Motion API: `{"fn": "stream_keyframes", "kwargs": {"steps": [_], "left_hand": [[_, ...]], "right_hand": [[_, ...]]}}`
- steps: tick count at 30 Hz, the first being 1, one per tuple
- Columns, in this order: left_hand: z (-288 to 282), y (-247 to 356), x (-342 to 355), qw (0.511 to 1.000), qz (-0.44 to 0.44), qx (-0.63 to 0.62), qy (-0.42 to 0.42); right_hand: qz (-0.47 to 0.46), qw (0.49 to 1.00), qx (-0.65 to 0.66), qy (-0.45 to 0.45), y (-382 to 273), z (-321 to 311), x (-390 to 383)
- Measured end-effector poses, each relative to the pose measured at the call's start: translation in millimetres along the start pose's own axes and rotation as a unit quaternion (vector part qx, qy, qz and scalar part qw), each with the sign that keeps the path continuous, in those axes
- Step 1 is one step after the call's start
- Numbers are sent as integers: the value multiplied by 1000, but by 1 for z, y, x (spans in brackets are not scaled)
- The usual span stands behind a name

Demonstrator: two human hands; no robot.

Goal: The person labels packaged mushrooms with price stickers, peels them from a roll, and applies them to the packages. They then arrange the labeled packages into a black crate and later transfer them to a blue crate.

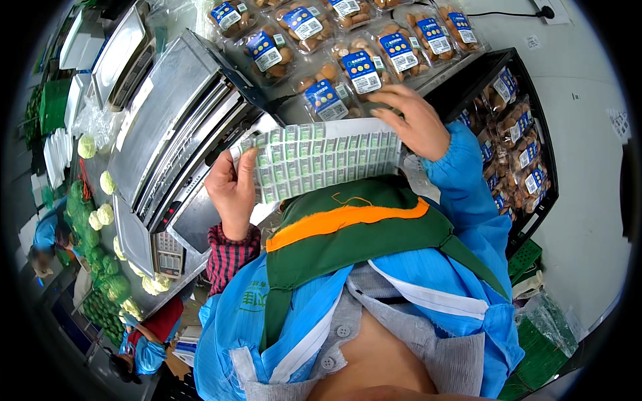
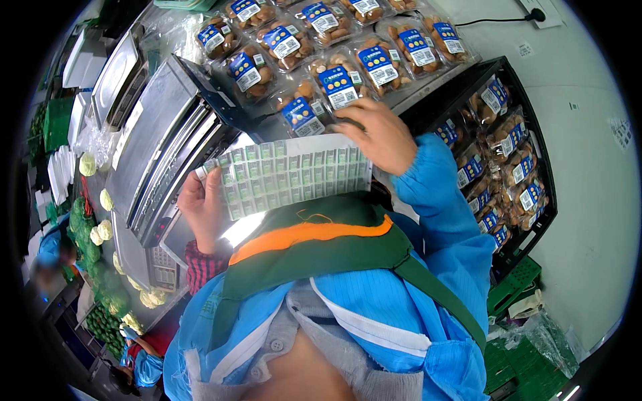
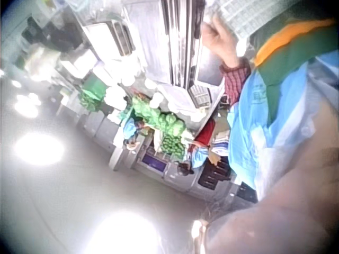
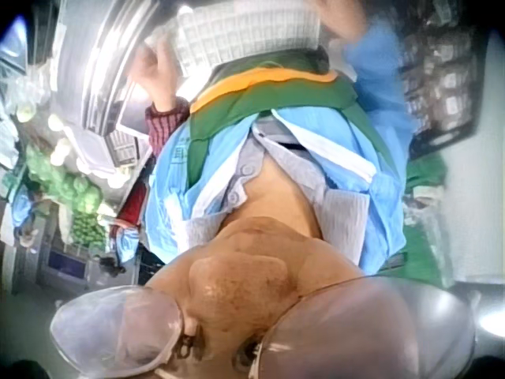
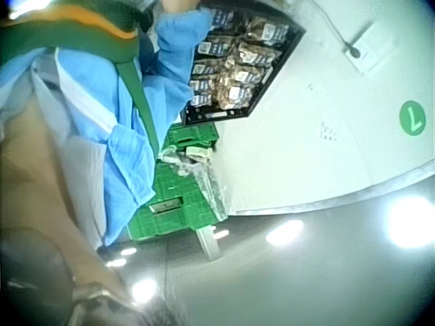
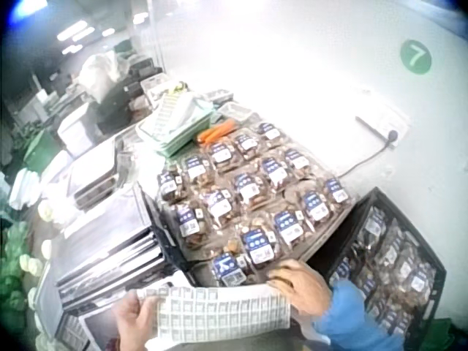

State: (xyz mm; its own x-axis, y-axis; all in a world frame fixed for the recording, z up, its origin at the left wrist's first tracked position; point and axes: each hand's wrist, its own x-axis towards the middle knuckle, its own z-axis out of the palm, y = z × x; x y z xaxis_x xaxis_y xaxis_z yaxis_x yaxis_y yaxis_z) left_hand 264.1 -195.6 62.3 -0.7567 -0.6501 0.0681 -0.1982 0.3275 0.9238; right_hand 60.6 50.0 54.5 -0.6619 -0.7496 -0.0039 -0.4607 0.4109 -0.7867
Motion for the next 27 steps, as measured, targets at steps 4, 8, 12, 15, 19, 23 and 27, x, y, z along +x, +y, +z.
{"fn": "stream_keyframes", "kwargs": {"steps": [4, 8, 12, 15, 19, 23, 27], "left_hand": [[3, -3, -3, 999, 37, 32, -11], [5, 0, -4, 999, -20, -40, -12], [3, -8, -3, 994, -61, -92, -18], [5, -11, 5, 983, -115, -138, -34], [6, -18, 14, 969, -182, -158, -54], [0, -27, 20, 951, -234, -195, -51], [-51, -35, 24, 961, -226, -159, 14]], "right_hand": [[-16, 975, 195, -106, -40, 30, 34], [-35, 978, 164, -127, -45, 40, 41], [5, 979, 174, -108, -48, 55, 36], [-2, 982, 183, -46, -49, 62, 32], [-128, 991, 7, 41, -48, 71, 33], [-156, 987, 13, 35, -49, 75, 36], [131, 880, 447, 94, -41, 79, 56]]}}
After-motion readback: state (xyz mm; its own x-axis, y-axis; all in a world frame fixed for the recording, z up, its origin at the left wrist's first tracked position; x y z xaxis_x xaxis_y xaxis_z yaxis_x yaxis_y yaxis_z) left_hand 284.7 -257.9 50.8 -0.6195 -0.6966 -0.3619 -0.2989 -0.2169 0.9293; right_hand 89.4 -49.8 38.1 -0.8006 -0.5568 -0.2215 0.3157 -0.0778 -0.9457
